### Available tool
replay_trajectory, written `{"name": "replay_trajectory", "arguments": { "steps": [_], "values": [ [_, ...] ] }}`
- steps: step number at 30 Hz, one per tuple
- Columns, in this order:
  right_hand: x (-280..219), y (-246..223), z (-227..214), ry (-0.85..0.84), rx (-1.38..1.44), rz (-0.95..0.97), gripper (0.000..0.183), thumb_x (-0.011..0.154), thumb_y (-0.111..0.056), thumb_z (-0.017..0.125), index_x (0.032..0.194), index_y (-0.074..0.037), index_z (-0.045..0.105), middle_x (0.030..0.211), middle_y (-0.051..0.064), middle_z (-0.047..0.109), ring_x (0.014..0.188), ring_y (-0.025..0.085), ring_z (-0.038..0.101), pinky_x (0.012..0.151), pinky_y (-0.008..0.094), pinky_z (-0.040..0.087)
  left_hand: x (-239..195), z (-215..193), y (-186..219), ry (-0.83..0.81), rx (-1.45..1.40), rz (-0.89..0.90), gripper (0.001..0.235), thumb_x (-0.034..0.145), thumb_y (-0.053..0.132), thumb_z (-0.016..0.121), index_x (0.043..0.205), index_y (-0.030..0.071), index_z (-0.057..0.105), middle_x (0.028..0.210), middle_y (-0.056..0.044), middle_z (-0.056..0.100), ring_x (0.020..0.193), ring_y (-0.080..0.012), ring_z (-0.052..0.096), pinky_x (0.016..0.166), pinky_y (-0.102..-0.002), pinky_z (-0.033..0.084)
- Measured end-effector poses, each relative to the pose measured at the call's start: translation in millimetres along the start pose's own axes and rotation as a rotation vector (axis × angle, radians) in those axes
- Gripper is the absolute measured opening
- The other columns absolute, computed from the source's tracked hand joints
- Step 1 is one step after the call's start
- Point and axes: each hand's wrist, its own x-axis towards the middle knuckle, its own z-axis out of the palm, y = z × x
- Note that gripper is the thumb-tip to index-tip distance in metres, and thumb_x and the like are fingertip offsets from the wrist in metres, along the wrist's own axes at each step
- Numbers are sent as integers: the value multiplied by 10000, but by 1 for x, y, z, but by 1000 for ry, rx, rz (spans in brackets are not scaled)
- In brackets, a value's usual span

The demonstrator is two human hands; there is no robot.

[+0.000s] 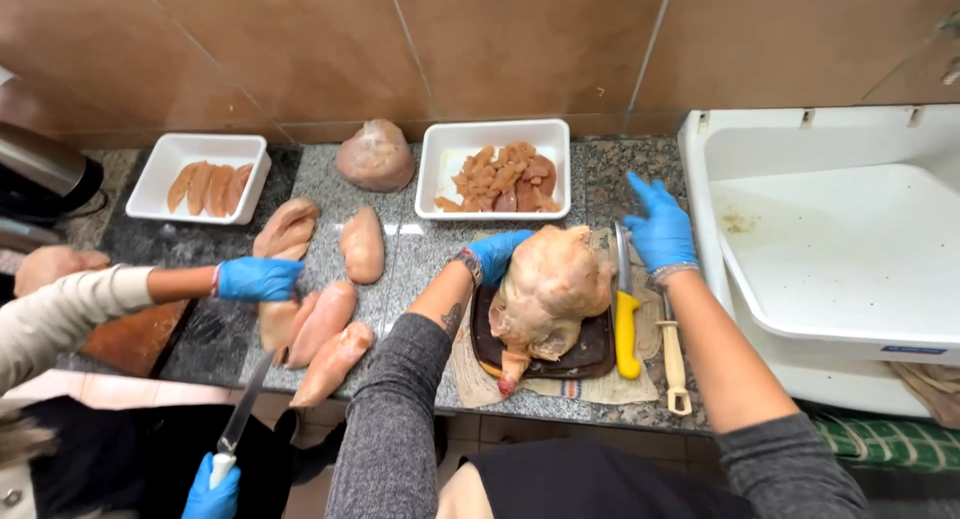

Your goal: Prepping and deboning raw chicken parts in a commercial kitchen.

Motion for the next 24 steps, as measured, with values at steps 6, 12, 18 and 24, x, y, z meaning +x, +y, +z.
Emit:
{"name": "replay_trajectory", "arguments": {
  "steps": [6,12,18,24],
  "values": [
    [-66,-31,-30,-188,42,564,280,973,-149,670,1222,-111,792,1110,177,809,833,205,719,742,323,589,-34,29,-10,-62,-65,247,359,946,303,592,1259,153,682,1154,-98,721,1021,-187,667,895,-339,534],
    [-146,-116,-24,-350,504,1060,710,891,-613,549,1448,-176,499,1268,165,643,965,310,696,727,456,641,-47,38,-61,271,142,452,629,949,314,624,1380,-144,637,1191,-190,724,1025,-185,680,912,-319,550],
    [-136,-149,-28,-319,1102,1000,855,838,-746,426,1488,-191,409,1427,97,562,1244,333,619,888,556,599,-161,140,-35,512,426,870,638,804,196,782,1329,-29,496,1225,-146,657,1099,-173,641,957,-305,533],
    [-97,-103,-1,-499,1340,589,758,1005,-567,519,1561,-63,410,1506,120,542,1342,249,551,1160,401,431,-142,131,-84,807,452,1161,646,716,100,864,1219,25,468,1117,-100,572,1013,-182,593,905,-345,538]
  ]
}}
